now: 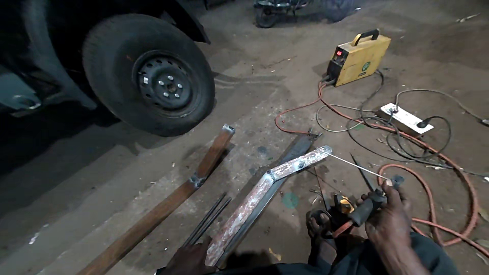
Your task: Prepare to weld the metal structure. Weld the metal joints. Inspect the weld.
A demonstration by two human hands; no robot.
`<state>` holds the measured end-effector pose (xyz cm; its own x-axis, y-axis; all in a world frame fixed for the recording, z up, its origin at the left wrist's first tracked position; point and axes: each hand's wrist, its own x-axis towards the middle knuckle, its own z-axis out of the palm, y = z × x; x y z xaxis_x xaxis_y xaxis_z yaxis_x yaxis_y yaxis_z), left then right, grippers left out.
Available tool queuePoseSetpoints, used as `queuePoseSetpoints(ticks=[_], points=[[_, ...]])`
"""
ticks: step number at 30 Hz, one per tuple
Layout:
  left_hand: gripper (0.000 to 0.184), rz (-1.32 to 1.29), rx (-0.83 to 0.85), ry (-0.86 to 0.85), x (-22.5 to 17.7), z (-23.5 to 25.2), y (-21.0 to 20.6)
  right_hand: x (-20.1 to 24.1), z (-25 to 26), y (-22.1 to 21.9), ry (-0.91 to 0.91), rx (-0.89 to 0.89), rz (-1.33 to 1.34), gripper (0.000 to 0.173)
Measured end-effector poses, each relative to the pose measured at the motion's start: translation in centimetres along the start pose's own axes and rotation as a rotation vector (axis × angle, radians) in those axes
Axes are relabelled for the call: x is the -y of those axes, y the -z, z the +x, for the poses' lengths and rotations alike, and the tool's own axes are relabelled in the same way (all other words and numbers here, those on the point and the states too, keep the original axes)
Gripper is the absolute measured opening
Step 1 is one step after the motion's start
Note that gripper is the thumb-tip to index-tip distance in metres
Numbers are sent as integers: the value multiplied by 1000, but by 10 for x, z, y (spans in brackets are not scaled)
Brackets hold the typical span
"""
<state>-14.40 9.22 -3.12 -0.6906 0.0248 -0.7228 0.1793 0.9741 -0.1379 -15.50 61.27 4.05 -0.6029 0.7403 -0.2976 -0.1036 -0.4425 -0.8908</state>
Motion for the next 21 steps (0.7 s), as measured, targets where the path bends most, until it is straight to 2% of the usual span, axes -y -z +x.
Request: queuePoseSetpoints(ticks=[7, 12, 17, 21], points=[[113, -38, -22, -35, 6, 3, -5, 0, 1, -1, -4, 5, 21, 58], [114, -85, -8, -60, 7, -2, 6, -4, 4, 3, -22, 7, 10, 59], [124, -235, 169, -118, 42, 29, 9, -3, 5, 7, -19, 0, 21, 59], [117, -312, 269, -107, 51, 42, 18, -3, 5, 6, -25, -4, 35, 64]])
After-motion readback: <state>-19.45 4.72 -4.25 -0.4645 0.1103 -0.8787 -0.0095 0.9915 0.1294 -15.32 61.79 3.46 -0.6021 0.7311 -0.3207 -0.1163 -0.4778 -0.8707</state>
